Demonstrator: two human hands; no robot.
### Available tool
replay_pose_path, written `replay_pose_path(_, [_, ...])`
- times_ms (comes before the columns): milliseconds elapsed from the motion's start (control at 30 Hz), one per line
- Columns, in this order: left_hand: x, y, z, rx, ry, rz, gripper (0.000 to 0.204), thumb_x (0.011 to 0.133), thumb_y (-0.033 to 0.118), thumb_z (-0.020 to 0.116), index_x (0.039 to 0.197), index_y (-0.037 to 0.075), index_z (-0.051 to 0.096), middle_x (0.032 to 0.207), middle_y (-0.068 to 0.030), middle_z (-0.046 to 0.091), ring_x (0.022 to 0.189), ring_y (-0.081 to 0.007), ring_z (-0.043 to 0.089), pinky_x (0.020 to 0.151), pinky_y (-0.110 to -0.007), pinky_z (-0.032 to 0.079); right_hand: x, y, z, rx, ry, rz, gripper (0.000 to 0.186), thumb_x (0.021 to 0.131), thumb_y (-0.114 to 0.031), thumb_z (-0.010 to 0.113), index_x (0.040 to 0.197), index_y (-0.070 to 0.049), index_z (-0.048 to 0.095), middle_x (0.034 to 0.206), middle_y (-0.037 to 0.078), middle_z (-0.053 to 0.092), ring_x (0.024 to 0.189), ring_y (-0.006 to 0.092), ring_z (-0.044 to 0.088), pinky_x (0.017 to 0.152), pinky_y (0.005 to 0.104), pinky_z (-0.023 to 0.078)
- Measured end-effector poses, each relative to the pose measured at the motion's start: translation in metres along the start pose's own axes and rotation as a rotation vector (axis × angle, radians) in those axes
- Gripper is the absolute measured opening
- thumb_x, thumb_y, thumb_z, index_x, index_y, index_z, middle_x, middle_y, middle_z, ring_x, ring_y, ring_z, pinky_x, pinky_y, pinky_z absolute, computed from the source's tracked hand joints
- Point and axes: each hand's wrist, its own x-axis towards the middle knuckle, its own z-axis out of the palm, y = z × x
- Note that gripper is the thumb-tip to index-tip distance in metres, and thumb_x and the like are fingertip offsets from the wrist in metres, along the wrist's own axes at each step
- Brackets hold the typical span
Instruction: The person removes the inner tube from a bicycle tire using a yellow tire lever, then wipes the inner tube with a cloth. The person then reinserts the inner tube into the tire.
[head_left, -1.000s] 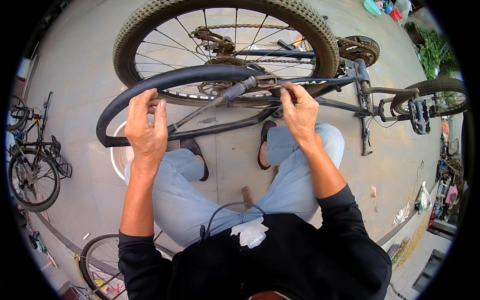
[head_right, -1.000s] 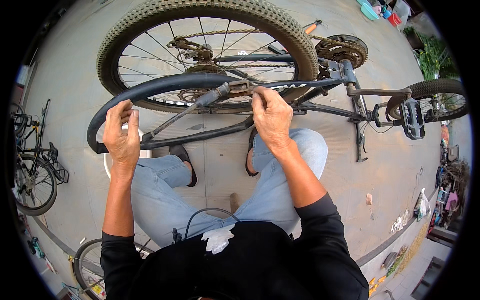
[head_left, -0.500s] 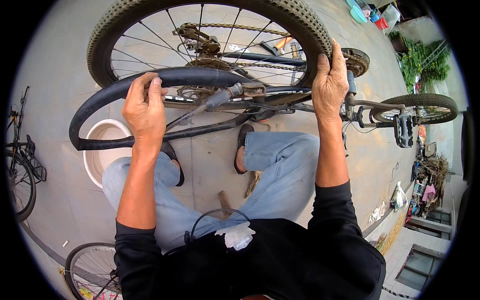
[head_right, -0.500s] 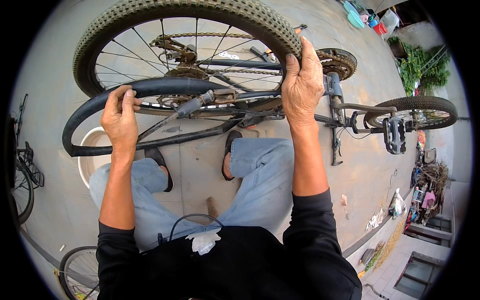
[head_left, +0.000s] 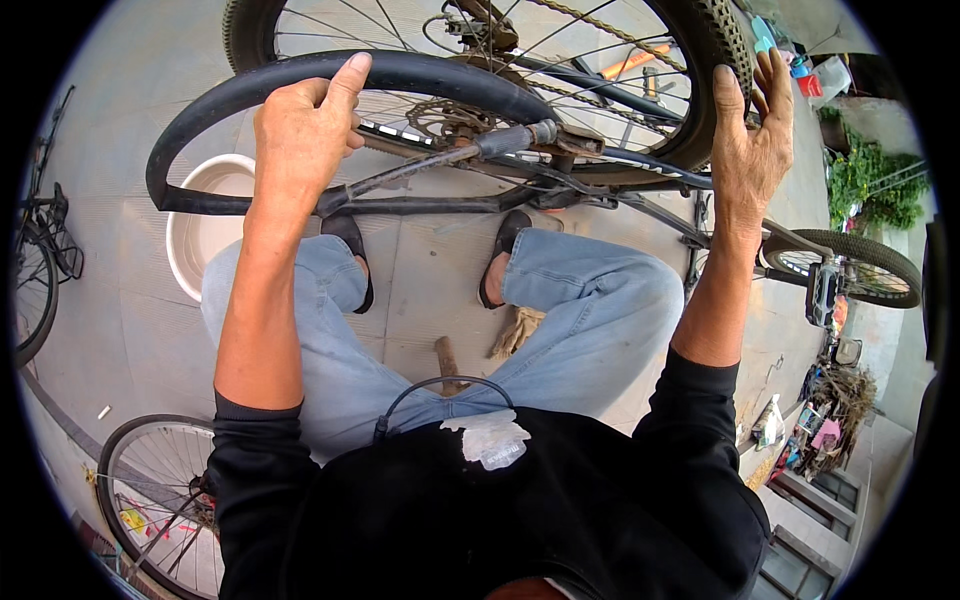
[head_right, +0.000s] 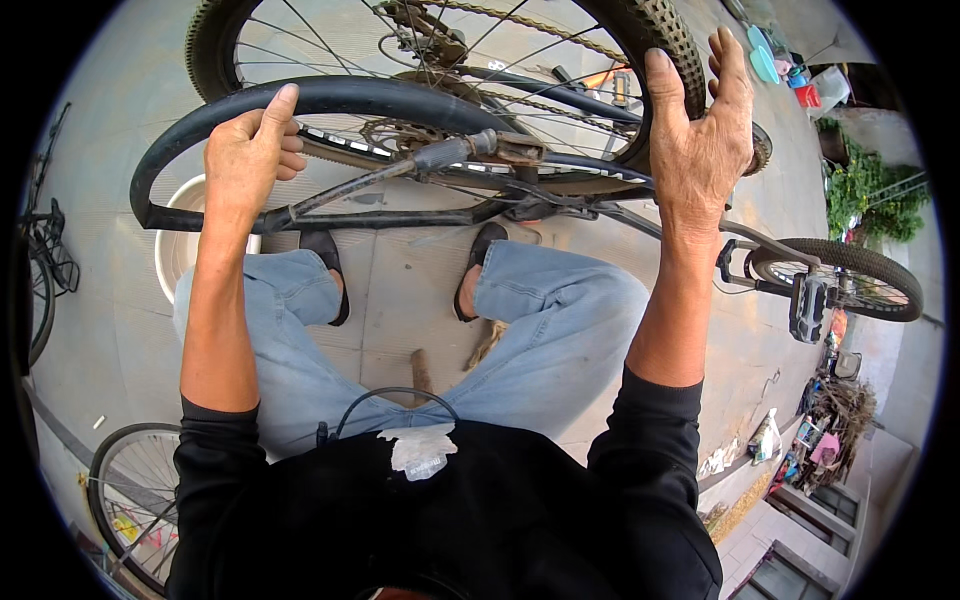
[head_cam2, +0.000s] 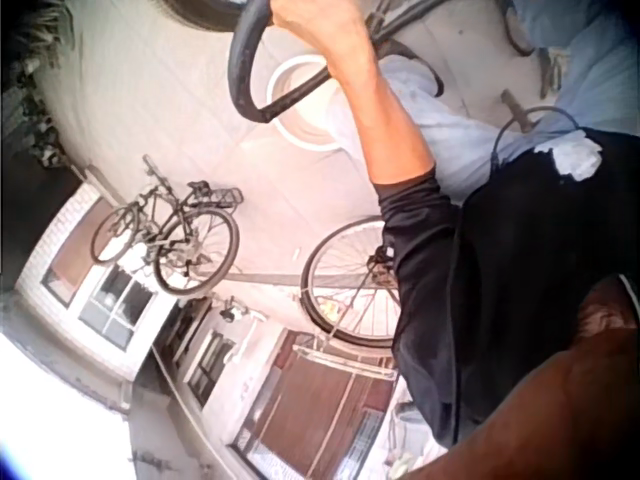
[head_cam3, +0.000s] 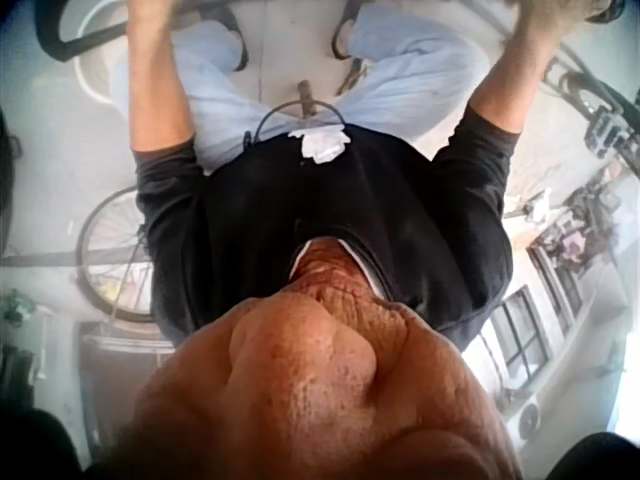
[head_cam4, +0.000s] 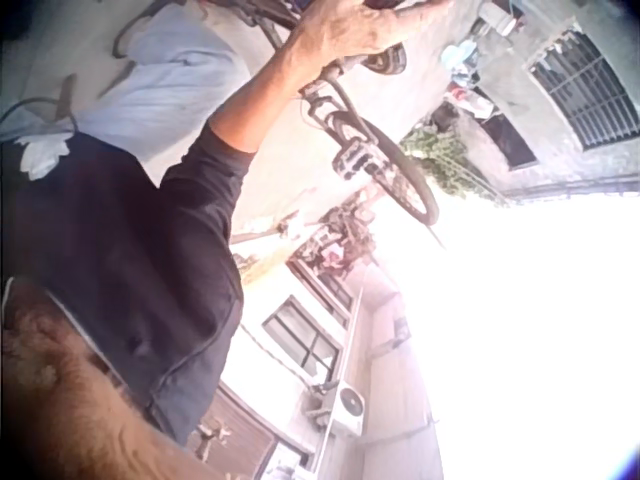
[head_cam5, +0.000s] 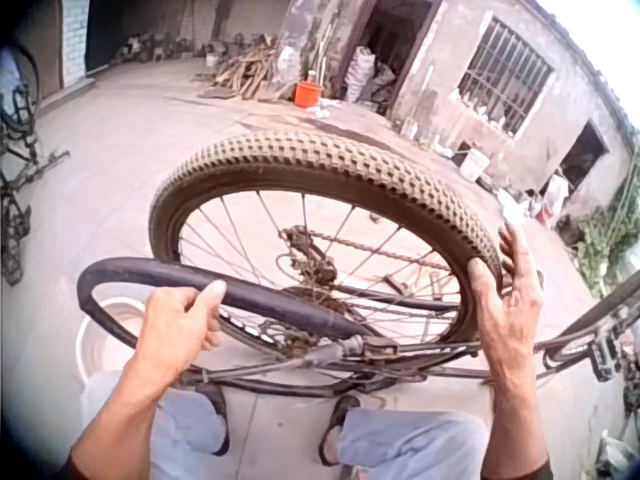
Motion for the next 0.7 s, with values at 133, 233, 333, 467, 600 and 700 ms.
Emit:
replay_pose_path(133, [0.008,-0.014,0.005,-0.135,-0.028,-0.05,0.075,0.088,0.059,0.066,0.101,-0.015,0.065,0.085,-0.0226,0.07,0.076,-0.0237,0.073,0.065,-0.029,0.06,0.005,0.007,0.016,-0.121,0.02,-0.117,0.043,0.097,-0.034,0.062,0.132,-0.009,0.057,0.115,0.018,0.067,0.103,0.0338,0.066,0.087,0.0406,0.052])
replay_pose_path(233, [0.01,-0.014,0.0,-0.334,-0.065,-0.084,0.084,0.088,0.057,0.066,0.117,-0.021,0.053,0.107,-0.0338,0.064,0.093,-0.0339,0.072,0.079,-0.035,0.061,-0.009,0.018,0.014,-0.122,0.041,-0.021,0.043,0.097,-0.034,0.062,0.131,-0.008,0.058,0.111,0.017,0.068,0.102,0.034,0.066,0.087,0.0408,0.051])
replay_pose_path(333, [0.01,-0.014,0.0,-0.462,0.011,-0.039,0.086,0.089,0.056,0.065,0.122,-0.022,0.047,0.113,-0.038,0.06,0.101,-0.0379,0.07,0.084,-0.037,0.06,-0.034,0.04,-0.004,-0.304,-0.073,0.197,0.045,0.099,-0.035,0.058,0.131,-0.003,0.057,0.109,0.019,0.068,0.099,0.0374,0.065,0.086,0.0437,0.05])
replay_pose_path(467, [0.022,-0.03,-0.001,-0.764,0.042,-0.108,0.073,0.085,0.045,0.076,0.115,-0.017,0.052,0.109,-0.0311,0.063,0.103,-0.0377,0.069,0.094,-0.043,0.054,-0.059,0.051,-0.031,-0.605,-0.373,0.276,0.058,0.094,-0.041,0.064,0.137,-0.003,0.053,0.122,0.02,0.062,0.116,0.0357,0.057,0.098,0.045,0.045])
replay_pose_path(600, [0.026,-0.031,-0.001,-0.963,0.07,-0.149,0.048,0.089,0.024,0.073,0.113,-0.012,0.054,0.108,-0.0264,0.065,0.102,-0.0384,0.068,0.095,-0.046,0.053,-0.036,0.02,-0.028,-0.203,-0.141,0.212,0.069,0.087,-0.041,0.074,0.14,-0.003,0.051,0.132,0.021,0.059,0.123,0.0319,0.056,0.104,0.0416,0.042])
replay_pose_path(700, [0.027,-0.031,-0.003,-1.053,0.077,-0.183,0.037,0.09,0.016,0.071,0.112,-0.01,0.055,0.109,-0.0268,0.061,0.108,-0.0403,0.064,0.101,-0.052,0.05,0.0,-0.008,-0.009,-0.076,-0.085,0.013,0.068,0.088,-0.043,0.074,0.14,-0.004,0.052,0.13,0.02,0.06,0.118,0.0315,0.059,0.1,0.0407,0.046])
